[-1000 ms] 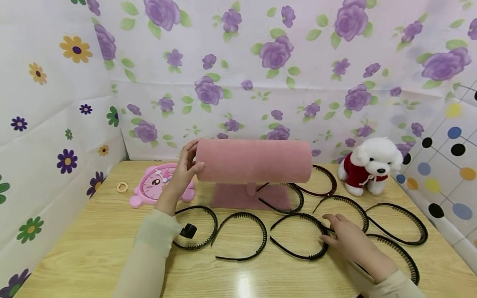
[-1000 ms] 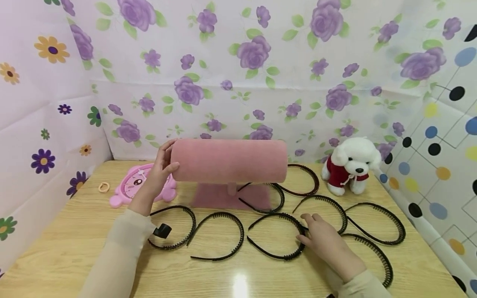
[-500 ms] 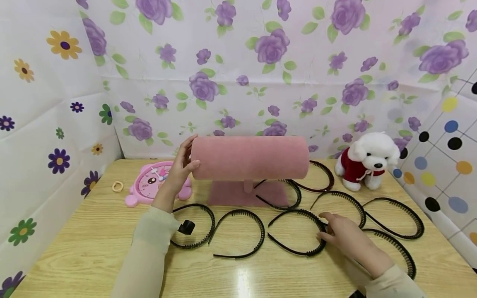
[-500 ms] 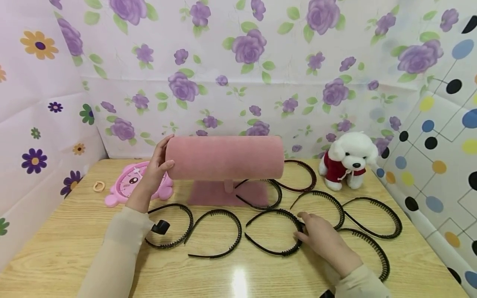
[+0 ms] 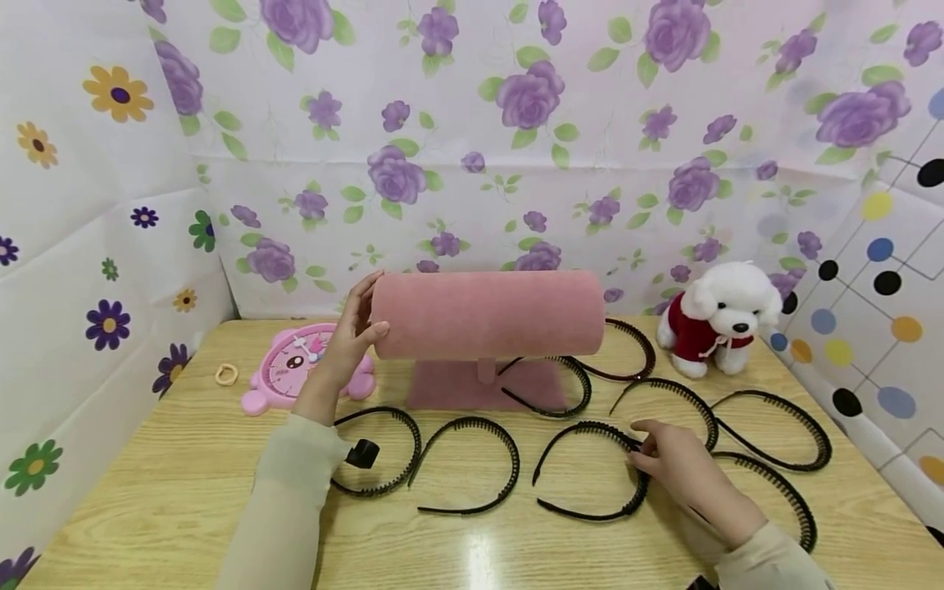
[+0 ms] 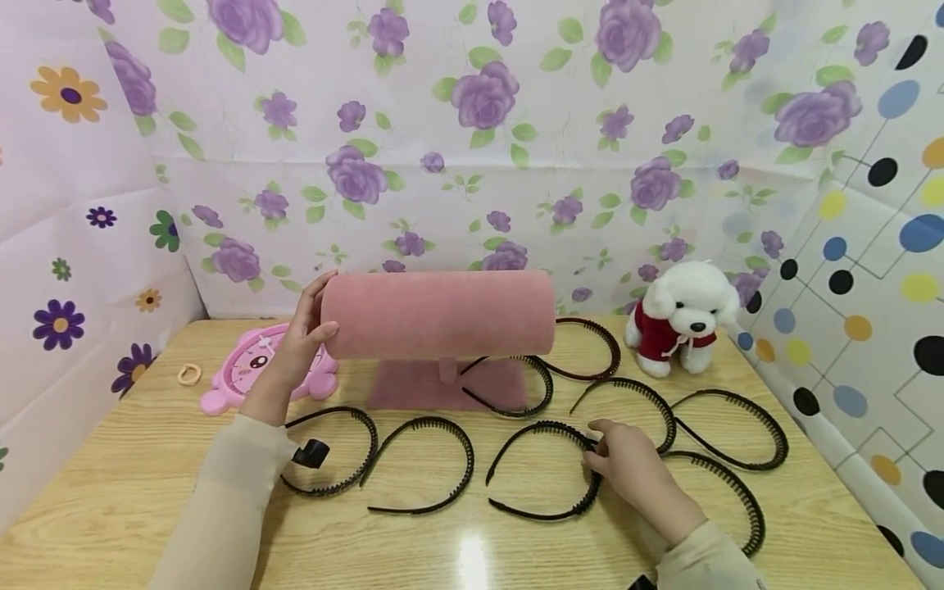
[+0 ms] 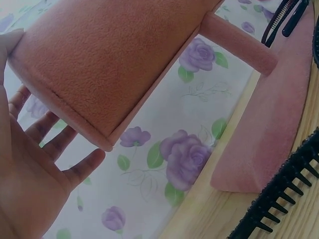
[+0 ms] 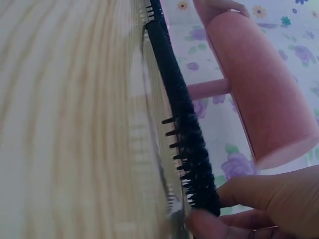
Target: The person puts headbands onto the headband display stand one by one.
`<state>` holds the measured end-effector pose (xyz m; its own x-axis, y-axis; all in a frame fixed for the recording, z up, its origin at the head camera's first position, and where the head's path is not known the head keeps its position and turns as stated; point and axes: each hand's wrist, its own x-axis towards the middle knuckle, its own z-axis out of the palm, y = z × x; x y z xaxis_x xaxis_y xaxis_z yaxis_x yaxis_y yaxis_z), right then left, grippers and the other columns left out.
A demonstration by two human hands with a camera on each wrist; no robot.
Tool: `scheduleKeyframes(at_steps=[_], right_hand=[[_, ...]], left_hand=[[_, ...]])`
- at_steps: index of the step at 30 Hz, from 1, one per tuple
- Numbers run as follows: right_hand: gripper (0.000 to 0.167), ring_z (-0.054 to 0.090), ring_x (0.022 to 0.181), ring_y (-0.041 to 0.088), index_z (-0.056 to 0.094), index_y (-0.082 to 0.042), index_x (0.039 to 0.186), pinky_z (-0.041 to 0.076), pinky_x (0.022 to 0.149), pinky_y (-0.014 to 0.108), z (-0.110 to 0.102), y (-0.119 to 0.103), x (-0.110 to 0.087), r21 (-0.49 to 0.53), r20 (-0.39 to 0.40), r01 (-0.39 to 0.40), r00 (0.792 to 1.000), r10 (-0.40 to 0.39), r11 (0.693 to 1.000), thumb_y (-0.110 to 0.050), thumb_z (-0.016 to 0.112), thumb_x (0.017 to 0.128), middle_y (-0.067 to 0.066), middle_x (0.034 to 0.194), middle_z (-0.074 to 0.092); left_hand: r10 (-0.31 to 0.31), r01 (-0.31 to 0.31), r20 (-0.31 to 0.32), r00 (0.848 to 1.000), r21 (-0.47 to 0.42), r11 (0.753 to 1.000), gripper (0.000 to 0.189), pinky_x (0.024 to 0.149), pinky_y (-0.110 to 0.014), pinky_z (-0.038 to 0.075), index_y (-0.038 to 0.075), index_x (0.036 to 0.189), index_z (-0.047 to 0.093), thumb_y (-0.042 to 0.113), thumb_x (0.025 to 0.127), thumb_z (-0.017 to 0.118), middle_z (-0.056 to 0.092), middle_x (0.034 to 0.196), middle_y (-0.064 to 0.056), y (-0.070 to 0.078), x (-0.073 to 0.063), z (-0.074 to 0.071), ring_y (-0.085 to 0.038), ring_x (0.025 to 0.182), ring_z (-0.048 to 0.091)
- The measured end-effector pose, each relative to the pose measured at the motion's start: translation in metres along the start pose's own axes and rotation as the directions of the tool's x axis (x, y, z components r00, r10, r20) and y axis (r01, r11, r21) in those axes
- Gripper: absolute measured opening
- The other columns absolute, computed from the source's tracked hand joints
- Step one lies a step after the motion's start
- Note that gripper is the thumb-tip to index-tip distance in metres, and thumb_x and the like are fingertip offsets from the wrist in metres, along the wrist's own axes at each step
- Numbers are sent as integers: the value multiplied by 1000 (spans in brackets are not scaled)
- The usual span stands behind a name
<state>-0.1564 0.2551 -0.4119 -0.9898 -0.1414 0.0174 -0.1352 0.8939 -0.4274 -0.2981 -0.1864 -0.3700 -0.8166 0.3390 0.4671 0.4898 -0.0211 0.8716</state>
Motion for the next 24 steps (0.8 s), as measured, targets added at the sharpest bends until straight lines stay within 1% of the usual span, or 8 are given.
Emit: scheduleKeyframes(at_steps=[8, 10, 13, 17, 20, 24], right_hand=[[25, 51, 63, 5, 70, 1, 103, 42, 57, 22, -8, -3, -1, 70, -36, 9, 999, -6, 998, -16, 70, 85, -4, 72, 63], [23, 51, 62, 4, 69, 0, 102, 42, 57, 21, -12, -4, -1, 101, -37, 14, 999, -10, 995, -16, 70, 85, -3, 72, 62], [23, 55, 64, 3, 67, -1, 103, 45, 57, 21, -20, -5, -2, 161, -29, 41, 999, -37, 986, -17, 70, 86, -1, 77, 65], [24, 62, 72, 7, 64, 0, 104, 51, 59, 23, -34, -10, -1, 240, 16, 50, 998, -56, 969, -16, 68, 88, 6, 88, 68], [24, 64, 71, 9, 62, 1, 106, 53, 59, 25, -44, -14, 1, 280, 57, 34, 997, -52, 959, -16, 66, 89, 9, 89, 69], [30, 65, 65, 15, 58, 5, 111, 55, 60, 29, -58, -18, 3, 312, 99, 31, 993, -65, 950, -17, 64, 91, 11, 86, 68]], left_hand=[[4, -4, 6, 1000, -8, 1000, 67, 101, -24, 38, 28, 152, 20, 12, 94, 49, 26, 157, -4, 1, -1, 0, -11, 136, 33], [5, -5, 2, 1000, -8, 1000, 67, 103, -25, 36, 28, 152, 20, 12, 94, 49, 26, 157, -4, 1, -1, 0, -11, 136, 33], [6, -6, -2, 1000, -6, 1000, 68, 105, -29, 33, 27, 152, 20, 11, 93, 49, 25, 157, -5, 0, -1, 0, -11, 138, 31], [-5, 5, -7, 1000, -1, 1000, 68, 106, -31, 33, 28, 152, 20, 9, 93, 48, 25, 158, -4, 0, -2, -1, -12, 139, 30], [-13, 13, -8, 1000, 1, 1000, 67, 105, -31, 33, 29, 152, 21, 10, 93, 48, 25, 157, -3, 0, -1, -1, -12, 138, 31], [-4, 4, -12, 1000, -1, 1000, 67, 104, -31, 34, 28, 152, 21, 11, 93, 49, 26, 157, -4, 0, 0, -1, -12, 136, 32]])
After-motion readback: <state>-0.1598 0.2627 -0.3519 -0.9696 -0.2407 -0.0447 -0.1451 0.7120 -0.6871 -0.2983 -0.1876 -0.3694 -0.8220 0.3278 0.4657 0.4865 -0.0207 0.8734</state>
